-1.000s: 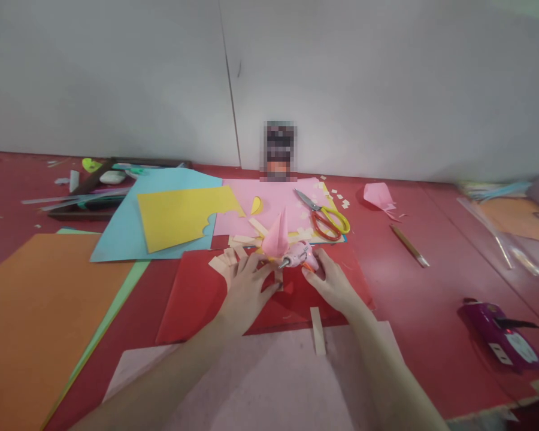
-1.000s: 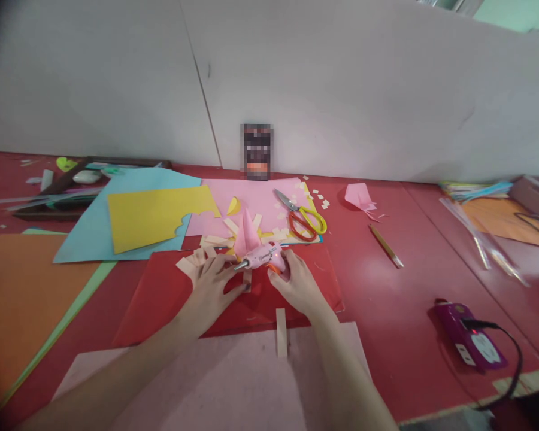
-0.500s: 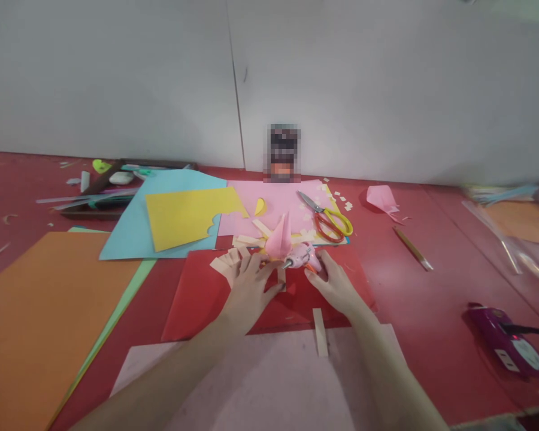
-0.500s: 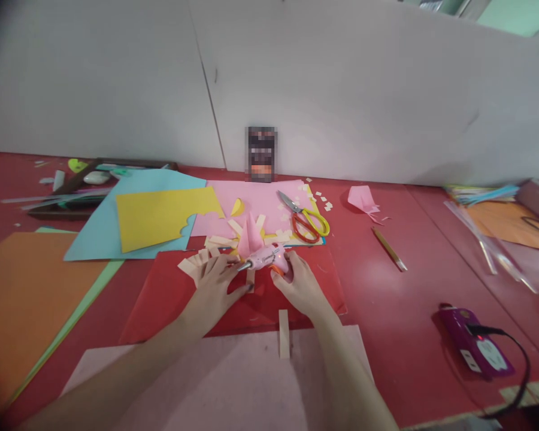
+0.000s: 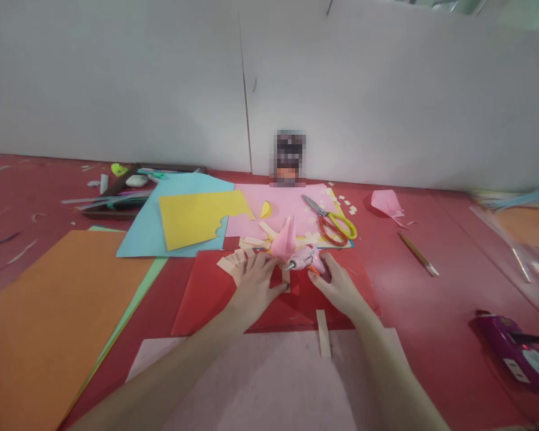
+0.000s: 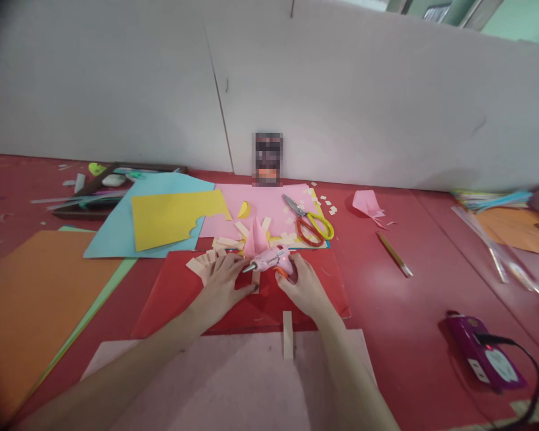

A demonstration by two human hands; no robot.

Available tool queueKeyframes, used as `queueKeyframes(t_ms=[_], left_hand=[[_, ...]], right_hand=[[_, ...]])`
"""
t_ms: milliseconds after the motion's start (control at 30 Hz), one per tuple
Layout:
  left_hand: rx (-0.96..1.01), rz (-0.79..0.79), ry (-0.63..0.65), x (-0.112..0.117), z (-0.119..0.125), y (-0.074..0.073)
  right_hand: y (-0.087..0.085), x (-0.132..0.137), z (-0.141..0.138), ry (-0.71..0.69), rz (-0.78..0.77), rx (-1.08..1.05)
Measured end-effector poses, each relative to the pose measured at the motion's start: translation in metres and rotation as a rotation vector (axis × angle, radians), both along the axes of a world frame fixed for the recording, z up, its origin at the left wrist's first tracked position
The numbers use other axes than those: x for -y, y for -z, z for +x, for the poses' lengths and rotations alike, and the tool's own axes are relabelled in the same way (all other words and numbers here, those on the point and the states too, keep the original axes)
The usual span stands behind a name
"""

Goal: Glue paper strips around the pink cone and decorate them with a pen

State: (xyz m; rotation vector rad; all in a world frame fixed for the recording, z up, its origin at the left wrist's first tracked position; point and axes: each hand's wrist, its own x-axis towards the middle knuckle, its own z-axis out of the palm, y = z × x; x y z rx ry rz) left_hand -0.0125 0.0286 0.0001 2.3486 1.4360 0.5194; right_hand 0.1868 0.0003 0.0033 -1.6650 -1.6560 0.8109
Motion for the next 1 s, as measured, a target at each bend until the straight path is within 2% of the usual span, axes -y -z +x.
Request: queueKeyframes(t_ms=[233,333,467,567,667,767,1000], left_hand=[[-0.026,0.083,0.028,-0.001,0.0,-0.001],[0.03,0.129,-0.008,-0.007,0.0,-0.013],[0.28,0.118,-0.09,-0.027,0.001,-0.047],[0.402,0.256,-0.116,-0.044,0.006,-0.073],[0.41,0.328,-0.096,-0.055,0.017,-0.088],[0.377,0.33,-0.108,-0.058,0.029,-0.095],[0.313,0.262,-0.153,-0.057,0.039,-0.097]], right_hand=[[0.006,-0.004,0.0,0.008,0.032,-0.058],[0.008,-0.005,0.001,0.057,0.047,-0.162],[0.004,-0.007,0.01,0.325,0.163,-0.352],[0.0,-0.008,0.026,0.545,0.328,-0.585],[0.001,-0.011,0.042,0.743,0.307,-0.705],[0.004,-0.013,0.05,0.826,0.266,-0.756],[0.001,-0.013,0.045,0.804,0.242,-0.733]])
